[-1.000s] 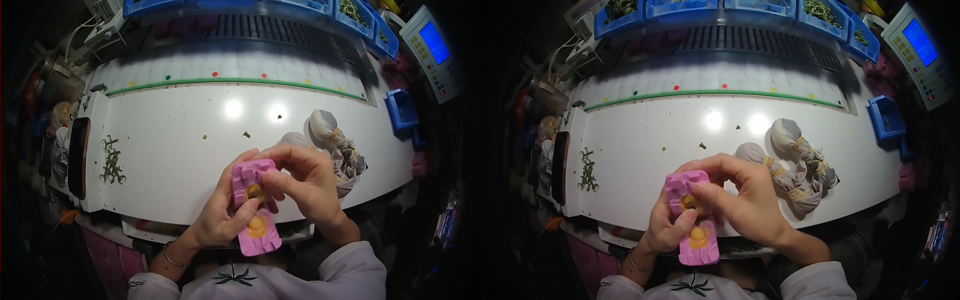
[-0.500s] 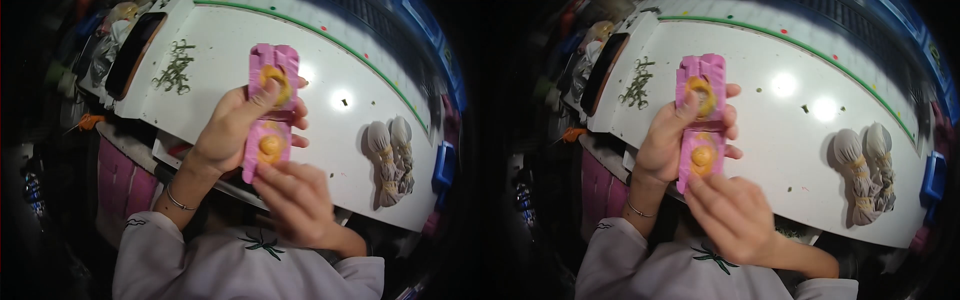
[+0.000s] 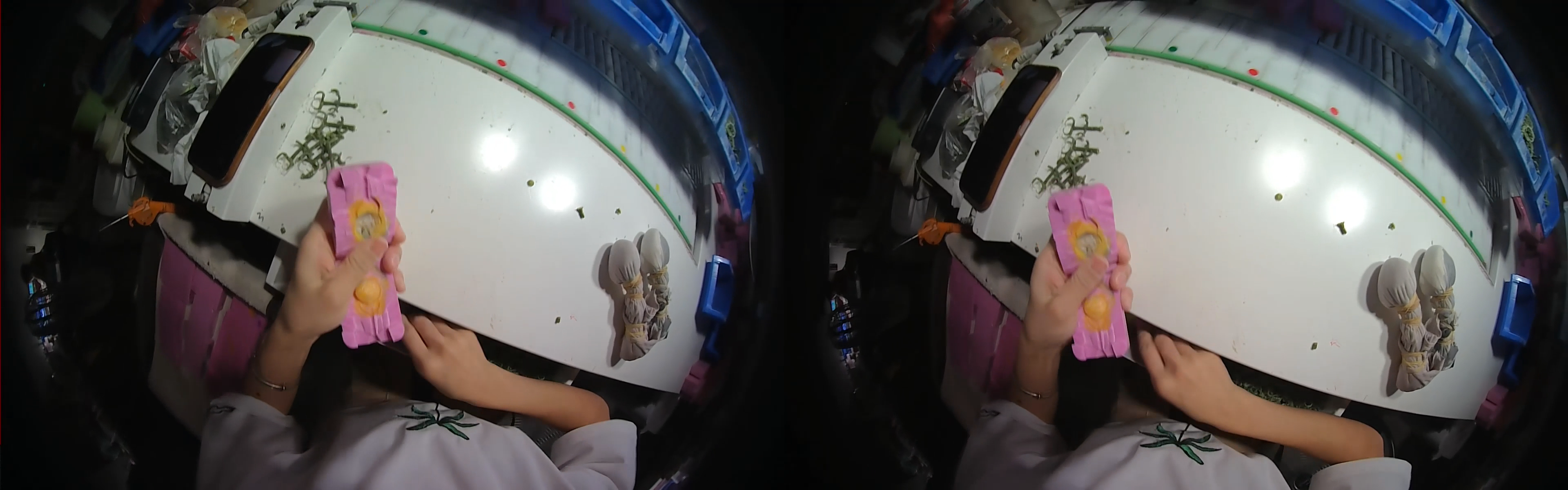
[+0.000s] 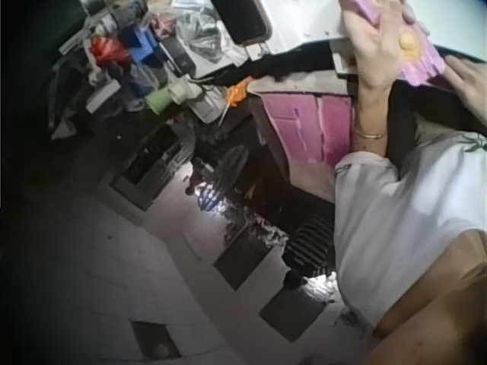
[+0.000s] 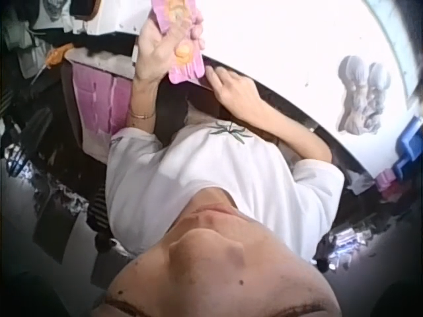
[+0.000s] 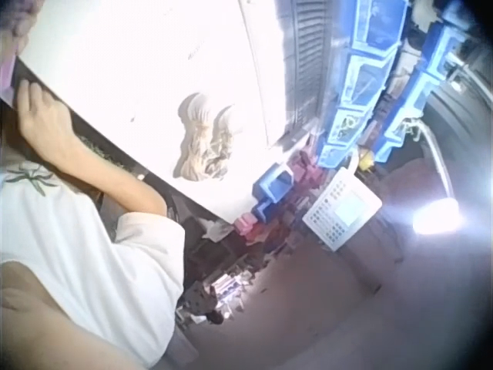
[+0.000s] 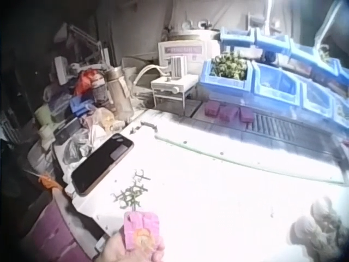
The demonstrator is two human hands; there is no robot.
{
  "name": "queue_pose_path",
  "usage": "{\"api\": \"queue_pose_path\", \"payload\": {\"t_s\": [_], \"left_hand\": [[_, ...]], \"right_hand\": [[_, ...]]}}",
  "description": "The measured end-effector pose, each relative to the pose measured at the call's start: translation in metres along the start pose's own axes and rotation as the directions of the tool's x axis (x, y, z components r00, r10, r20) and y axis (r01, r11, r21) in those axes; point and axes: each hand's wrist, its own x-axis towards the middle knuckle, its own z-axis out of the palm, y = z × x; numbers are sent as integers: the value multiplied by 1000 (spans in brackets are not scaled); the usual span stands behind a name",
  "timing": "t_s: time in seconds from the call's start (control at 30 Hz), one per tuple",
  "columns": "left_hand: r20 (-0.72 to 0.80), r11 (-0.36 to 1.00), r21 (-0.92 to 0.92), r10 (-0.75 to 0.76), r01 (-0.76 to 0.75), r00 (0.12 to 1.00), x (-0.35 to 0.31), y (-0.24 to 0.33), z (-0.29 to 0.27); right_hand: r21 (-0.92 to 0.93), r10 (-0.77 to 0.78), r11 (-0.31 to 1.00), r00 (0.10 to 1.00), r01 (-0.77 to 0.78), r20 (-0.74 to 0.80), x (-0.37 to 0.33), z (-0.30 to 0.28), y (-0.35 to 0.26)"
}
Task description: The person repeatedly opens pink rectangular molds, removes small green decorative pieces, and places them into blue bins. They also use a white cloth to wipe the molds and handle the pieces by hand.
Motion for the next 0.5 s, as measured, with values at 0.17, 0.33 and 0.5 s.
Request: {"api": "queue_pose_path", "payload": {"t_s": [0.17,0.33,0.5], "left_hand": [[64,999,0,-44,44,997,0,-5,5],[123,999,-2,-50,51,991,1,-8,5],[70,997,44,-68,65,995,0,-3,22]], "right_hand": [[366,4,929,990,-56,141,17,37,25],[616,34,771,976,-162,214,22,25,17],[94,202,970,958,-225,204,-12,-25,-5]]}}
